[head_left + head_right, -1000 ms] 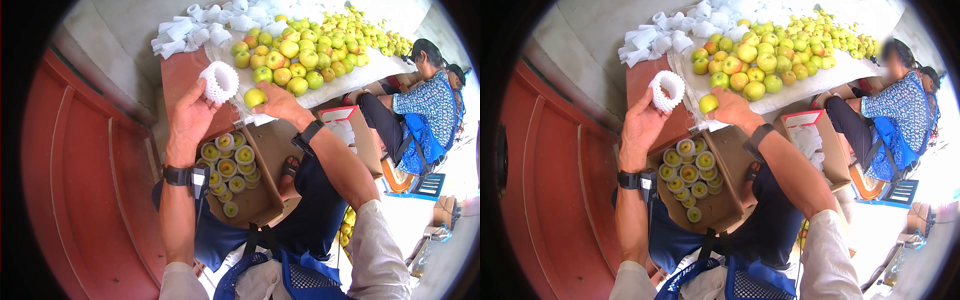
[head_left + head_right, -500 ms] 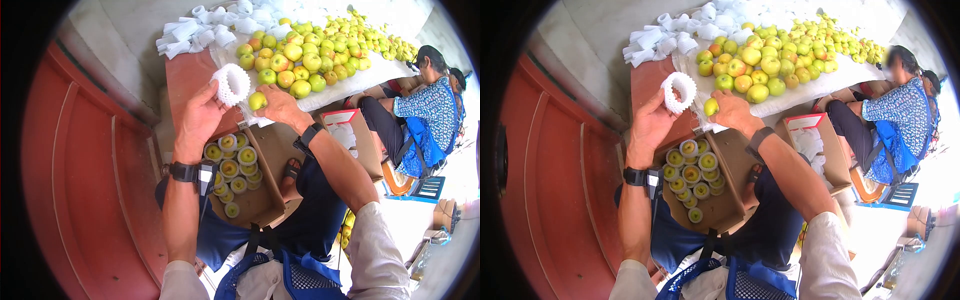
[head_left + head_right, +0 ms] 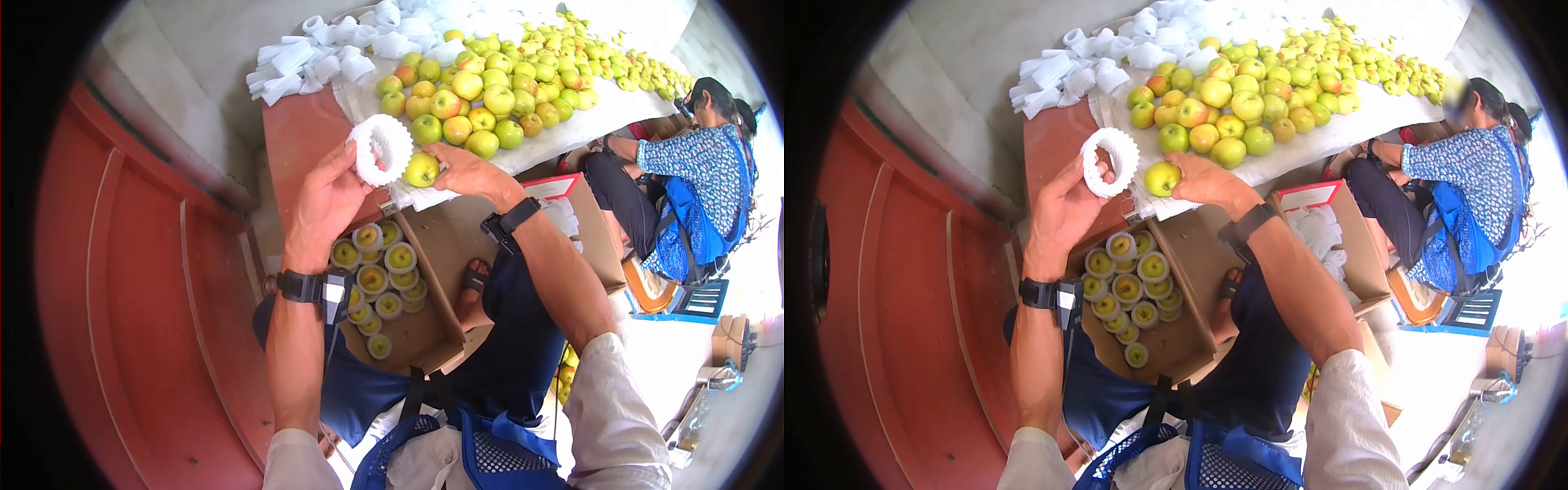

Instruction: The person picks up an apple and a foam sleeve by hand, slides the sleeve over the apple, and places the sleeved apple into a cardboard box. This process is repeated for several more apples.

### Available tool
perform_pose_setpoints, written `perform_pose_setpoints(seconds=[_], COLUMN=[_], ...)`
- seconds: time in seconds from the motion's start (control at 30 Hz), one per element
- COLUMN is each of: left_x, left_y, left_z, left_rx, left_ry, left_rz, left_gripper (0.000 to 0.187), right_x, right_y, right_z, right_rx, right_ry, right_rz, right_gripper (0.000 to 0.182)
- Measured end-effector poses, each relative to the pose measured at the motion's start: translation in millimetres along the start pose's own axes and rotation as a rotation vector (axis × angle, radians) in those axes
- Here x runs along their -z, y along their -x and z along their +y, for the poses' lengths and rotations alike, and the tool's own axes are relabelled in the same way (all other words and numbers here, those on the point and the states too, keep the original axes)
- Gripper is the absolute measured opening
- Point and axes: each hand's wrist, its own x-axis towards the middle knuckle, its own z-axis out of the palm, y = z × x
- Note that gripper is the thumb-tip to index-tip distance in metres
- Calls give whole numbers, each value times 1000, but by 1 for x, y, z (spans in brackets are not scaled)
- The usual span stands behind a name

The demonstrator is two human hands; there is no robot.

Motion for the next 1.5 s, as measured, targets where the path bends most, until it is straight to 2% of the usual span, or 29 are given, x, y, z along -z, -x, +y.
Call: perform_pose_setpoints(seconds=[0.17, 0.23, 0.27, 0.33, 0.37, 0.43, 0.53, 0.67, 0.87, 0.93, 1.03, 1.23, 1.5], left_x=[2, 6, 4, 2, 4, 12, 9, 15, 3, 0, 22, 30, 22], left_y=[-3, -4, -5, -4, -6, -8, -9, -12, -13, -13, -21, -28, -31], left_z=[-5, -6, -6, -8, -9, -14, -15, -21, -32, -37, -50, -67, -73], left_rx=[-14, 13, 14, 25, 26, 50, 74, 73, 110, 147, 176, 177, 123], left_ry=[-10, 14, 14, 7, 5, 37, 12, 33, -80, -148, -175, -278, -394], left_rz=[-70, -178, -178, -171, -172, -315, -283, -279, -119, 10, 42, 144, 217], left_gripper=[35, 37, 37, 38, 38, 33, 32, 31, 30, 26, 25, 14, 14], right_x=[1, 5, 10, 17, 12, 4, 4, 7, 14, 16, 24, 18, 13], right_y=[-1, -2, 5, 28, 29, 31, 28, 26, 31, 30, 34, 25, 31], right_z=[13, 7, -7, -46, -50, -55, -59, -50, -40, -32, -20, 14, 9], right_rx=[41, -17, -18, -10, -9, 72, 147, 156, 154, 101, 48, -87, -161], right_ry=[29, 153, 153, -686, -688, -1282, -1375, -1388, -1391, -1328, -1220, -1137, -1067], right_rz=[54, 256, 256, 158, 159, -135, -223, -250, -177, -158, -114, -95, 36], right_gripper=[60, 45, 45, 33, 33, 36, 37, 30, 21, 17, 14, 15, 19])
